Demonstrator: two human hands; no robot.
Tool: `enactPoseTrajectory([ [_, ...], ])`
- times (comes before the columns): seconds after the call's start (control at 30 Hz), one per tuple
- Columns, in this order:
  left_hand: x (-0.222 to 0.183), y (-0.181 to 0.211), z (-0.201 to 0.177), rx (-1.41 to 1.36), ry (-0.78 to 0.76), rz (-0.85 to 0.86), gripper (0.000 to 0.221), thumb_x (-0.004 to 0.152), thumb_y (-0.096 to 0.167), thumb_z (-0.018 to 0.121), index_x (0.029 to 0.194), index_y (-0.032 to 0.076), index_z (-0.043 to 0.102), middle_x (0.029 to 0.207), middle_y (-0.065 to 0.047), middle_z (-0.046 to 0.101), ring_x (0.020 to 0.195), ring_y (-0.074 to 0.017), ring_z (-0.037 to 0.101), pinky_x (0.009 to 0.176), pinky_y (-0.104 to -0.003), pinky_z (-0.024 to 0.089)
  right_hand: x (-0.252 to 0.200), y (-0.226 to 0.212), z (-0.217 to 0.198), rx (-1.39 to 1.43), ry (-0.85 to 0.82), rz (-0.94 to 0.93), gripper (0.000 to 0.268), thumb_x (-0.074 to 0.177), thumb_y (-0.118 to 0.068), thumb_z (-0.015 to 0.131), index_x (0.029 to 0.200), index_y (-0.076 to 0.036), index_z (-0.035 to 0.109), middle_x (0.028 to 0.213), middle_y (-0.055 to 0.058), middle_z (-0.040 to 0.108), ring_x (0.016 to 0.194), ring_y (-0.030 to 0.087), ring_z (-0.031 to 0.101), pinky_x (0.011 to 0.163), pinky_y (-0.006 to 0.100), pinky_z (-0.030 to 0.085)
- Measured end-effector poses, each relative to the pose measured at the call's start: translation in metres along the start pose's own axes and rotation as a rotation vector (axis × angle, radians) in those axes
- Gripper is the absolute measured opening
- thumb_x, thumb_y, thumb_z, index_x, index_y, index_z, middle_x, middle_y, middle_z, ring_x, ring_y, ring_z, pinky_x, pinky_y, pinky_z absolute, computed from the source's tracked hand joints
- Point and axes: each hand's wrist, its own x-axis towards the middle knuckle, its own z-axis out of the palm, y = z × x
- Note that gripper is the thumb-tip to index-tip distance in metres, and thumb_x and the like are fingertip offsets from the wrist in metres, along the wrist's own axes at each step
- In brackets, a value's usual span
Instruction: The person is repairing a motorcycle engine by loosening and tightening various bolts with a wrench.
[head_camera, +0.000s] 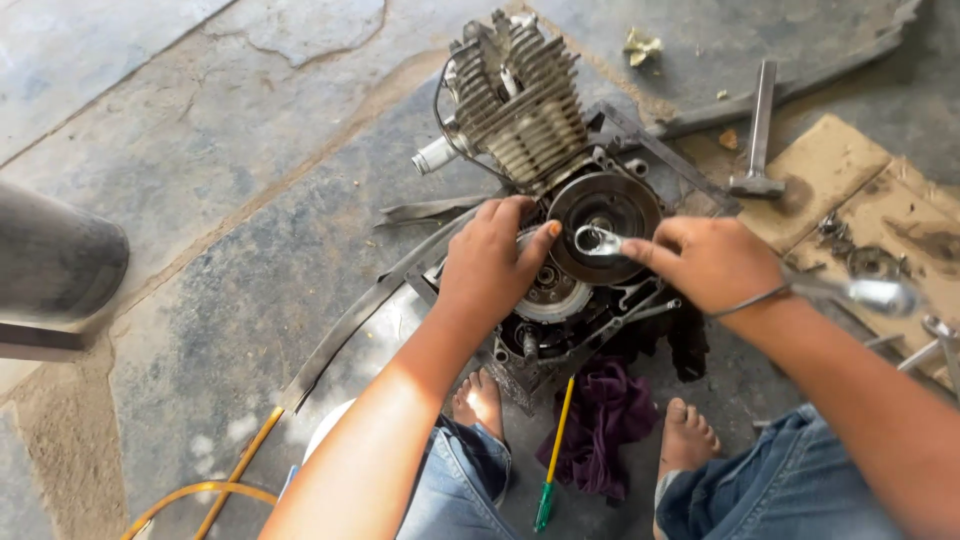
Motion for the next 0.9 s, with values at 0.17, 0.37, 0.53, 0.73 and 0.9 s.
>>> enactPoseTrajectory([
  [0.17,-0.004,-0.001,0.004,-0.004,-0.073,0.009,0.043,0.096,0.04,0.069,0.122,0.005,0.065,0.116,-0.016,0.07,0.107,-0.037,0.067,0.089,-0.046,0.052,0.007,0.021,0.001,-0.136,0.071,-0.134,0.058,0.087,-0.066,0.069,0.088,-0.009,0.077,0.079,0.014,0.072,0.074,0.032,0.071,0.068,0.045,0.055],
  [0.37,0.0,0.003,0.006,-0.002,-0.059,0.002,0.044,0.097,0.04,0.069,0.123,0.005,0.065,0.118,-0.016,0.069,0.108,-0.0359,0.068,0.09,-0.045,0.053,0.027,0.034,-0.013,-0.212,0.108,-0.205,0.062,0.083,-0.071,0.075,0.089,-0.009,0.077,0.079,0.012,0.072,0.075,0.031,0.07,0.072,0.043,0.056],
  [0.53,-0.001,0.006,0.003,0.002,-0.074,0.011,0.044,0.097,0.04,0.07,0.122,0.005,0.065,0.118,-0.016,0.069,0.107,-0.0368,0.067,0.089,-0.046,0.052,0.034,0.035,-0.02,-0.264,0.067,-0.177,0.062,0.075,-0.071,0.077,0.089,-0.01,0.077,0.076,0.011,0.072,0.073,0.03,0.07,0.069,0.044,0.055],
  [0.73,-0.006,-0.001,0.008,-0.011,-0.061,0.015,0.042,0.099,0.039,0.069,0.123,0.005,0.065,0.119,-0.016,0.069,0.109,-0.0363,0.067,0.091,-0.046,0.052,0.005,0.019,0.01,-0.322,-0.026,-0.137,0.062,0.095,-0.069,0.056,0.084,-0.009,0.07,0.072,0.012,0.067,0.069,0.029,0.066,0.07,0.045,0.054],
  [0.9,0.006,0.008,0.009,0.001,-0.016,0.036,0.042,0.096,0.04,0.07,0.119,0.004,0.066,0.113,-0.017,0.069,0.104,-0.0382,0.068,0.087,-0.047,0.054,-0.058,-0.028,0.104,1.28,-0.435,0.283,0.022,0.097,-0.03,0.057,0.101,-0.01,0.049,0.078,0.007,0.061,0.07,0.02,0.065,0.068,0.037,0.058],
])
